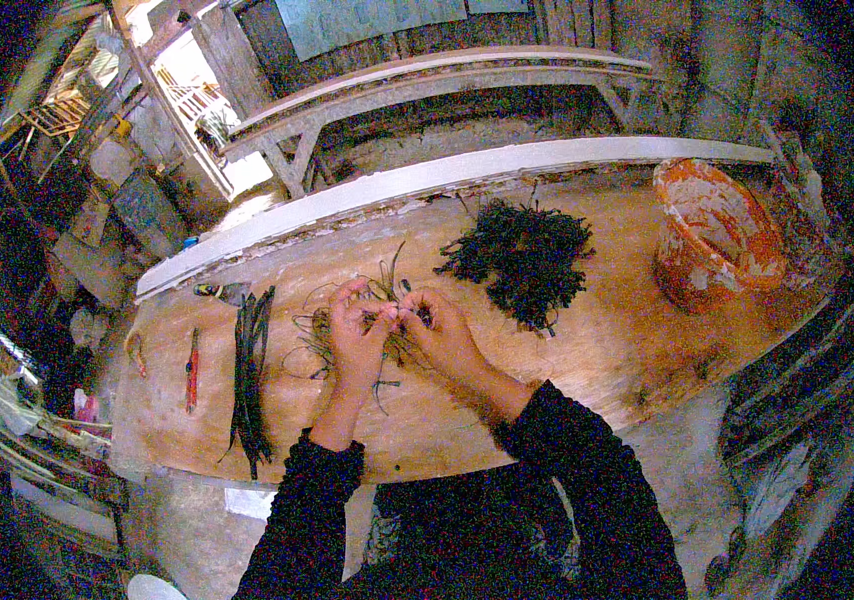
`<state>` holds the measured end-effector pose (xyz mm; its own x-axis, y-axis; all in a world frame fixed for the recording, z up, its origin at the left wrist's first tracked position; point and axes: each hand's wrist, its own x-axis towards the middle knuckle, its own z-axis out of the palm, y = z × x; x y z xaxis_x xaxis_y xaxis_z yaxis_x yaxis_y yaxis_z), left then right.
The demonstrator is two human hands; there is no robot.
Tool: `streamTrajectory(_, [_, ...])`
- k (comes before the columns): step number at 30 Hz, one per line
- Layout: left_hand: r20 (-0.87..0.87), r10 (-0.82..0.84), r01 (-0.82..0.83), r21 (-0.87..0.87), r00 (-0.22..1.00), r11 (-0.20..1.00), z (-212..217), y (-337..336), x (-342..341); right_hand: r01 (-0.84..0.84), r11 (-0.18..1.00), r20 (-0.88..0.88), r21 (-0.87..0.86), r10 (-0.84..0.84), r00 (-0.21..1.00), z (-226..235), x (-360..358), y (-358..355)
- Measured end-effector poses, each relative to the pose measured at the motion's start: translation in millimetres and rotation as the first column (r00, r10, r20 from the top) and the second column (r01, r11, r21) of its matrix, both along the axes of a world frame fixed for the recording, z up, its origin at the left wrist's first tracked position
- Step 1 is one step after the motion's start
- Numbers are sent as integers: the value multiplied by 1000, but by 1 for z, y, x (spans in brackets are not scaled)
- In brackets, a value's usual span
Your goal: The person uses a utility knife to cut black cables into smaller pieces on a wooden workbench. They then separate the cut pieces and arrange them on the table.
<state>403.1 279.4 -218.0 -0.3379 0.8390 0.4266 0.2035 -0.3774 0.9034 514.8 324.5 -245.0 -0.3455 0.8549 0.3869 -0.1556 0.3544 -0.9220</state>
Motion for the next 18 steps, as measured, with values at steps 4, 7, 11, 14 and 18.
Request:
streamTrajectory(4, [279,-139,163,-63,950,985,4,2,0,-264,944,-226,-199,218,949,-8,-1,8])
streamTrajectory(7, [299,-174,214,-108,938,971,-5,6,-8,-490,770,-424,-409,315,849,4,3,5])
streamTrajectory(11, [262,-178,215,-119,949,969,-17,9,-13,-622,636,-492,-457,402,772,4,8,8])
streamTrajectory(14, [263,-189,226,-120,946,967,-15,9,-11,-677,577,-561,-457,403,722,9,10,7])
streamTrajectory(18, [254,-213,245,-100,944,964,-15,8,-11,-653,564,-602,-507,311,736,15,9,2])
